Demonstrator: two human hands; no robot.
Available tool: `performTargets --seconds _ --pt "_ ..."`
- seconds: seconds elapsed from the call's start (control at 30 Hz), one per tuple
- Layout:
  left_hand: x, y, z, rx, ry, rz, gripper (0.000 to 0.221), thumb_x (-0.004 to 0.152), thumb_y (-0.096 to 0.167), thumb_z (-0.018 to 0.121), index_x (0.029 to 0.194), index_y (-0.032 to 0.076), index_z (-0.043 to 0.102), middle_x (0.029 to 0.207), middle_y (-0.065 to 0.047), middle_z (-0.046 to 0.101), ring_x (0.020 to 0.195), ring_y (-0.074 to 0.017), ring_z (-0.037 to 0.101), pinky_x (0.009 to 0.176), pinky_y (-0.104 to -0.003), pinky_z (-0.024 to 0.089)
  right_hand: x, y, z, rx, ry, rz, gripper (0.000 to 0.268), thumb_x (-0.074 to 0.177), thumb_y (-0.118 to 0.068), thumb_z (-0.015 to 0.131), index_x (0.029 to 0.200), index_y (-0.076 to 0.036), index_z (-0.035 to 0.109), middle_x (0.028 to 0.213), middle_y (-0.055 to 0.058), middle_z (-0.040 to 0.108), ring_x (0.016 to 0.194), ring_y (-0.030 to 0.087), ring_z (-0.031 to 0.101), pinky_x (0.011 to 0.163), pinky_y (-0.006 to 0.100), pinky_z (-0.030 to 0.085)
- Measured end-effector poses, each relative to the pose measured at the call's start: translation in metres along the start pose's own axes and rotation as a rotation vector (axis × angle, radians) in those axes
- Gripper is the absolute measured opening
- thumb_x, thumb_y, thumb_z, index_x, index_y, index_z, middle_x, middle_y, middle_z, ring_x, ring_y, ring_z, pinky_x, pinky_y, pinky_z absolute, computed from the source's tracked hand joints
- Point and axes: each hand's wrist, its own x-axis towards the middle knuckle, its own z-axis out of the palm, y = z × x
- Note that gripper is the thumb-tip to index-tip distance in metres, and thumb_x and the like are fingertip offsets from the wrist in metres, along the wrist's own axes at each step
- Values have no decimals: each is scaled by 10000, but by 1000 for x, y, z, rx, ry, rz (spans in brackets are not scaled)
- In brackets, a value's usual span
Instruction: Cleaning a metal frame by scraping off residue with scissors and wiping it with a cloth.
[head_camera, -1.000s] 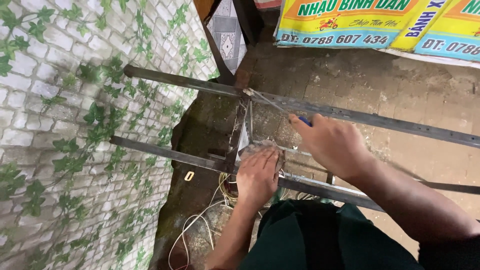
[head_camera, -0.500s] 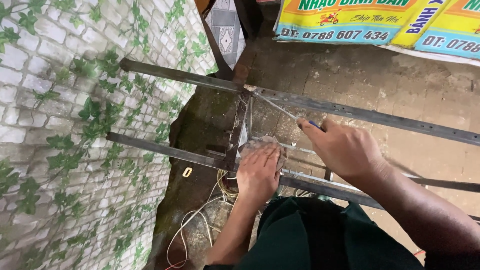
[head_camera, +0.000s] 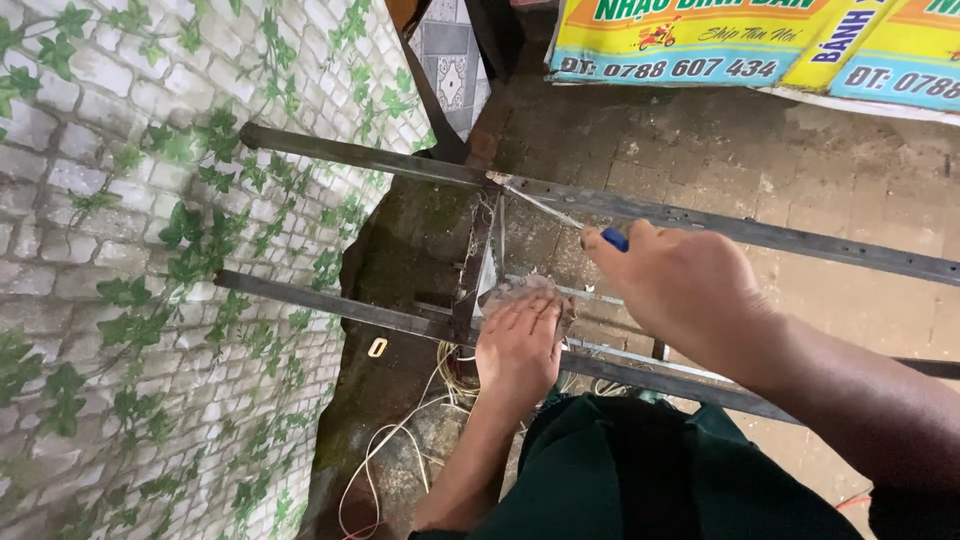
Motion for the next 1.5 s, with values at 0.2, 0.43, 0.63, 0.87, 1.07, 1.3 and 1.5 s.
performTargets --seconds 0.2,0.43,0.63,0.87,1.07,1.3,1.5 --pt "-23 -10 34 39 -53 -17 275 884 290 633 1094 159 753 1022 -52 764 939 -247 757 879 -394 559 -5 -19 26 -29 144 21 408 894 -93 605 1283 -213 636 679 102 555 458 270 622 369 427 502" --pt "-1 -6 0 93 -52 38 339 781 273 716 1096 154 761 954 -83 751 877 -306 744 815 -457 561 35 -20 77 83 173 91 466 896 -71 593 1357 -132 615 727 129 589 503 260 658 413 395 543" --pt "12 -3 -3 85 59 45 295 810 238 650 1066 154 771 1005 -61 752 928 -274 738 851 -409 554 17 -10 64 249 53 90 613 923 -100 594 1511 -213 460 796 165 644 546 311 711 466 447 574" --pt "-1 -10 16 64 64 29 360 728 261 723 1071 161 764 986 -54 753 912 -259 745 826 -409 565 -21 -25 69 186 105 205 414 912 -265 571 1315 -344 618 723 69 576 522 316 692 500 467 593" --pt "-2 -6 11 38 64 23 377 714 260 733 1075 154 767 1003 -64 753 928 -265 746 846 -407 565 -26 -23 84 201 96 187 398 924 -285 571 1314 -333 634 744 68 584 519 311 690 482 462 582" --pt "-9 -9 15 32 31 24 386 720 278 755 1086 156 766 1035 -61 763 942 -260 754 843 -416 568 -20 -32 83 123 148 138 418 983 -289 540 1395 -332 594 752 31 582 491 247 691 451 396 575" --pt "-3 -6 7 44 21 8 343 749 277 734 1073 172 776 1014 -49 766 946 -255 758 855 -405 557 3 -32 67 225 -68 250 457 1035 -194 404 1463 -267 547 710 74 617 447 214 628 405 382 546"
